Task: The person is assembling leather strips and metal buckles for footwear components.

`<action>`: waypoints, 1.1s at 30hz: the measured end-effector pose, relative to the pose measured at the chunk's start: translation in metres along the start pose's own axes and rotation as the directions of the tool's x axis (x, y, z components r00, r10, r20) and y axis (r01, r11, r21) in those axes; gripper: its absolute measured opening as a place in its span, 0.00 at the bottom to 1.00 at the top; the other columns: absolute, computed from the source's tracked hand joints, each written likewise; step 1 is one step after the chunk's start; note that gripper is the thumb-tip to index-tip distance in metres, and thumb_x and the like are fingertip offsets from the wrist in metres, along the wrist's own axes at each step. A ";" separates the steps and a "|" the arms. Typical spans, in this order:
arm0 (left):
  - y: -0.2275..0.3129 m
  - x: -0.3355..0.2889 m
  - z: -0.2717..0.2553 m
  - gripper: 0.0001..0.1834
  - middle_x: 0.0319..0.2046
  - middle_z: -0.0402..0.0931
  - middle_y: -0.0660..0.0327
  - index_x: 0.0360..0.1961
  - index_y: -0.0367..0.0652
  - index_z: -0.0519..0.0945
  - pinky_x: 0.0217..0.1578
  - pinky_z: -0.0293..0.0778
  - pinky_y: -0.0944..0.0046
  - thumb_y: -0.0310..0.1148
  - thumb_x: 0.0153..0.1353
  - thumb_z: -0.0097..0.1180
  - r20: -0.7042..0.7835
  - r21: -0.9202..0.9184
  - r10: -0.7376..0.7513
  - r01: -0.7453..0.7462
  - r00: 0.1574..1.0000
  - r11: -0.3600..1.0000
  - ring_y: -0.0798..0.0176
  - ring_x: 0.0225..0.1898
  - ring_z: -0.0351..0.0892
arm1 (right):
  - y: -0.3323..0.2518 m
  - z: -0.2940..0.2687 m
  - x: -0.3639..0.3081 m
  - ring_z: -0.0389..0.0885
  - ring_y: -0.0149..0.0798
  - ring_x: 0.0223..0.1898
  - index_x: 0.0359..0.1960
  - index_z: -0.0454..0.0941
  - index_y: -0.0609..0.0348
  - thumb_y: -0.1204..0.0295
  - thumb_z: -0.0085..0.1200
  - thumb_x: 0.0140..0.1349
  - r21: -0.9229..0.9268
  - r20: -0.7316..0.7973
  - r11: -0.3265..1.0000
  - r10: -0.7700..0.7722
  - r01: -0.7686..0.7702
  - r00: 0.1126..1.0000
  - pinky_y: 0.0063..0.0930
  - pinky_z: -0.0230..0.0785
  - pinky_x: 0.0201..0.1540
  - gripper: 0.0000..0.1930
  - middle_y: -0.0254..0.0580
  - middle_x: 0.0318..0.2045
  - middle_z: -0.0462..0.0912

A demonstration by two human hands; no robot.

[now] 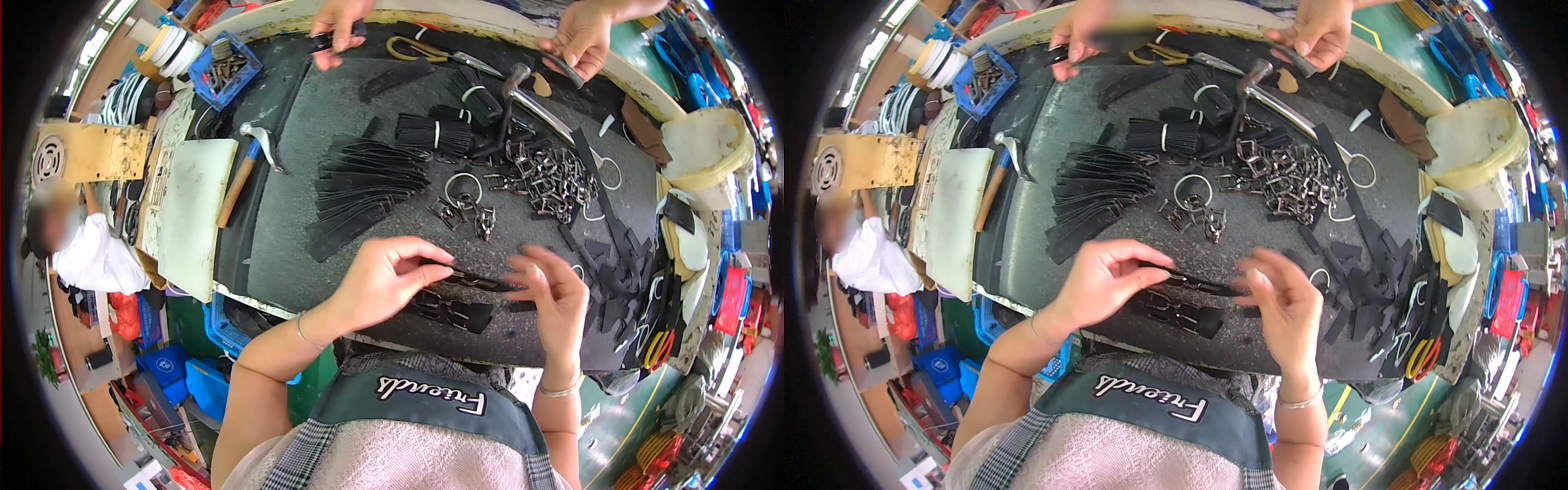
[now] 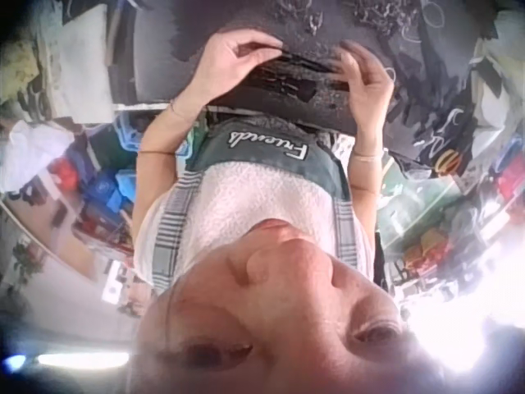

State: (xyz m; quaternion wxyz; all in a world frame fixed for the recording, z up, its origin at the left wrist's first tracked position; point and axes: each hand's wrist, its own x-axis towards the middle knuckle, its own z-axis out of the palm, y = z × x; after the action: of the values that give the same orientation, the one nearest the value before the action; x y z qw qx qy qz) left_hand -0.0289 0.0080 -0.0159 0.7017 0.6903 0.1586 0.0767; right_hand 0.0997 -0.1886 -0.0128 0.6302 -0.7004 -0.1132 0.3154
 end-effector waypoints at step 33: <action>0.006 0.005 -0.053 0.23 0.36 0.62 0.59 0.32 0.57 0.80 0.45 0.53 0.52 0.15 0.37 0.53 -0.199 0.933 0.398 0.049 0.896 0.355 0.51 0.44 0.57 | 0.000 0.003 0.005 0.75 0.24 0.23 0.49 0.69 0.66 0.77 0.48 0.64 0.013 -0.148 0.978 -0.206 0.211 0.967 0.15 0.69 0.27 0.12 0.42 0.29 0.81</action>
State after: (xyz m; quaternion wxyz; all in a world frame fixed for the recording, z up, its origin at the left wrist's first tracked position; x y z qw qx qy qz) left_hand -0.0408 0.0596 -0.0102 0.1354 0.9440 0.2348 0.1880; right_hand 0.1024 -0.1832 -0.0142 0.6763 -0.6967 -0.1354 0.1970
